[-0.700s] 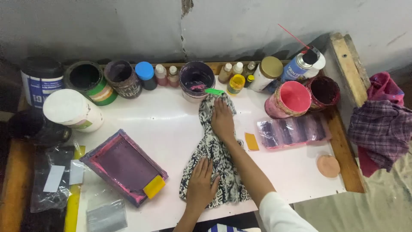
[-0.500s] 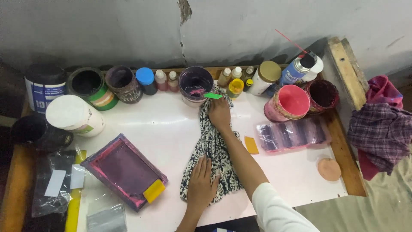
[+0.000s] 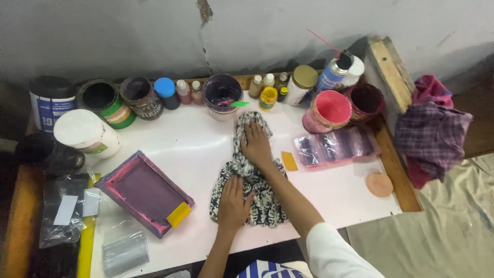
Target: The person wipes a white table with a patterned cloth, then stirs a dark purple substance in a container using a green stick. They place several small plastic bags on the table and spread them out. Finally, they use the stick to spread the purple substance onto a rectangular tray.
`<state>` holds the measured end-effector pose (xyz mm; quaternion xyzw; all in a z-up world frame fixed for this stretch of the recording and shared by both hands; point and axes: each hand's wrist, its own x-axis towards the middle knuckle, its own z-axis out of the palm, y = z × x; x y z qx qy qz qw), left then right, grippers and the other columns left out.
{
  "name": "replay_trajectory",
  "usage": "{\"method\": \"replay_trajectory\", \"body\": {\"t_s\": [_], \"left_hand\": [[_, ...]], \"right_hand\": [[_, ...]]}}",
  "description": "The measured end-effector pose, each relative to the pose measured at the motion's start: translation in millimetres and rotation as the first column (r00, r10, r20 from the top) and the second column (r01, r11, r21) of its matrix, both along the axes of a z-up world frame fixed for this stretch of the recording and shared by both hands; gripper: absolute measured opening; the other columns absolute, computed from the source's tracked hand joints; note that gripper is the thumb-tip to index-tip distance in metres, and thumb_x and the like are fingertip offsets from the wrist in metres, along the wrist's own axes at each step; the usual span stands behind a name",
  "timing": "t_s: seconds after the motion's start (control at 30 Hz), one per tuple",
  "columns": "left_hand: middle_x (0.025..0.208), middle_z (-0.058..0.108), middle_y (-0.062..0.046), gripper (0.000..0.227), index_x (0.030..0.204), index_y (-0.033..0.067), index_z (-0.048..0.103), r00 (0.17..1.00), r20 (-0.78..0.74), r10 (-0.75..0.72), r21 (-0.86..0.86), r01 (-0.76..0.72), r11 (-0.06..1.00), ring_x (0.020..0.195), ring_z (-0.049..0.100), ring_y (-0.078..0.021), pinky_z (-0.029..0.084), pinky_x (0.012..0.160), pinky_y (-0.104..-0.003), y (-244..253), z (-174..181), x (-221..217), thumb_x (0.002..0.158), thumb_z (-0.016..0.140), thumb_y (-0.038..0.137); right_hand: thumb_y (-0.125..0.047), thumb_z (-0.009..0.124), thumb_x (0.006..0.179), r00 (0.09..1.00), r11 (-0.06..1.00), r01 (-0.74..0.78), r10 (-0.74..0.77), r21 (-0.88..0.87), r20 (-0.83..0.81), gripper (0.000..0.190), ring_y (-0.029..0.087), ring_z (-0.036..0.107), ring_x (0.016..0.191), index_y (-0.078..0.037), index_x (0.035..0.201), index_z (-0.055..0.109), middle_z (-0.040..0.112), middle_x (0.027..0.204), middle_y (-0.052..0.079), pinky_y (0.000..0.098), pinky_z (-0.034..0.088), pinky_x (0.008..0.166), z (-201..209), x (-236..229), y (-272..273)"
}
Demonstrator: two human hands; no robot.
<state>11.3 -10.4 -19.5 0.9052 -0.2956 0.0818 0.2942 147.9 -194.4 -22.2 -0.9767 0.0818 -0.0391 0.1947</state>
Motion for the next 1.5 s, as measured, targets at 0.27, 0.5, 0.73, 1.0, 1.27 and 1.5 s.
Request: {"method": "replay_trajectory", "body": {"t_s": [0.27, 0.5, 0.73, 1.0, 1.27, 1.5], "left_hand": [[0.153, 0.046, -0.022, 0.065, 0.144, -0.0024, 0.048, 0.98, -0.2, 0.02, 0.141, 0.009, 0.99, 0.146, 0.041, -0.0331, 0.034, 0.119, -0.045, -0.4, 31.3, -3.2, 0.108, 0.041, 0.051], [0.151, 0.05, -0.02, 0.049, 0.139, -0.0002, 0.056, 0.996, -0.093, -0.002, 0.08, 0.009, 0.997, 0.145, 0.042, -0.0317, 0.037, 0.117, -0.044, 1.5, 37.5, -3.3, 0.105, 0.054, 0.036], [0.146, 0.057, -0.019, 0.051, 0.138, -0.0022, 0.058, 0.998, 0.034, -0.049, -0.121, 0.053, 0.991, 0.139, 0.05, -0.0348, 0.04, 0.116, -0.046, 1.1, 17.5, 0.1, 0.101, 0.058, 0.032], [0.135, 0.064, -0.023, 0.046, 0.13, -0.0038, 0.063, 0.997, 0.053, -0.048, -0.073, 0.052, 0.996, 0.132, 0.055, -0.0366, 0.04, 0.115, -0.048, 2.1, -1.9, -0.4, 0.1, 0.059, 0.032], [0.153, 0.049, -0.016, 0.056, 0.145, 0.0025, 0.052, 0.99, -0.14, -0.033, -0.021, 0.03, 0.999, 0.146, 0.04, -0.03, 0.032, 0.119, -0.045, 0.2, 4.6, 3.7, 0.103, 0.052, 0.039], [0.151, 0.048, -0.022, 0.064, 0.147, -0.0003, 0.046, 0.966, -0.222, 0.132, 0.032, -0.128, 0.991, 0.143, 0.044, -0.0354, 0.047, 0.11, -0.049, -0.9, 37.1, -1.9, 0.105, 0.051, 0.048]], "right_hand": [[-0.042, 0.036, 0.107, 0.999, 0.997, 0.02, -0.023, -0.078, -0.042, 0.063, 0.034, 0.032, 0.15, -0.008, 0.16, 0.031, 0.036, 0.163, 0.017, 0.0489, 0.024, 0.121, 22.8, -129.6, 27.1], [-0.06, 0.038, 0.102, 0.935, 0.94, 0.335, -0.34, -0.062, -0.097, 0.083, 0.037, 0.023, 0.155, 0.001, 0.158, 0.031, 0.029, 0.165, 0.024, 0.0488, 0.014, 0.126, 21.9, -58.3, -23.2], [-0.048, 0.024, 0.101, 0.902, 0.902, 0.432, -0.431, 0.02, -0.034, 0.076, 0.042, 0.013, 0.154, 0.001, 0.159, 0.019, 0.017, 0.165, 0.027, 0.05, 0.005, 0.126, -15.4, 15.9, -37.9], [-0.03, 0.03, 0.107, 0.986, 0.989, -0.148, 0.146, 0.023, 0.08, 0.054, 0.033, 0.029, 0.152, -0.006, 0.156, 0.037, 0.037, 0.161, 0.015, 0.0469, 0.018, 0.125, -21.1, -13.3, -12.4], [-0.045, 0.018, 0.106, 0.999, 1.0, -0.008, 0.007, 0.018, 0.043, 0.065, 0.031, 0.027, 0.153, -0.007, 0.158, 0.03, 0.032, 0.164, 0.016, 0.0471, 0.018, 0.125, 5.0, 49.9, -13.2], [-0.054, 0.029, 0.106, 0.994, 0.995, -0.056, 0.048, -0.084, -0.101, 0.069, 0.034, 0.03, 0.153, -0.009, 0.157, 0.04, 0.037, 0.163, 0.019, 0.0509, 0.02, 0.124, 62.0, -43.0, 26.1]]}}
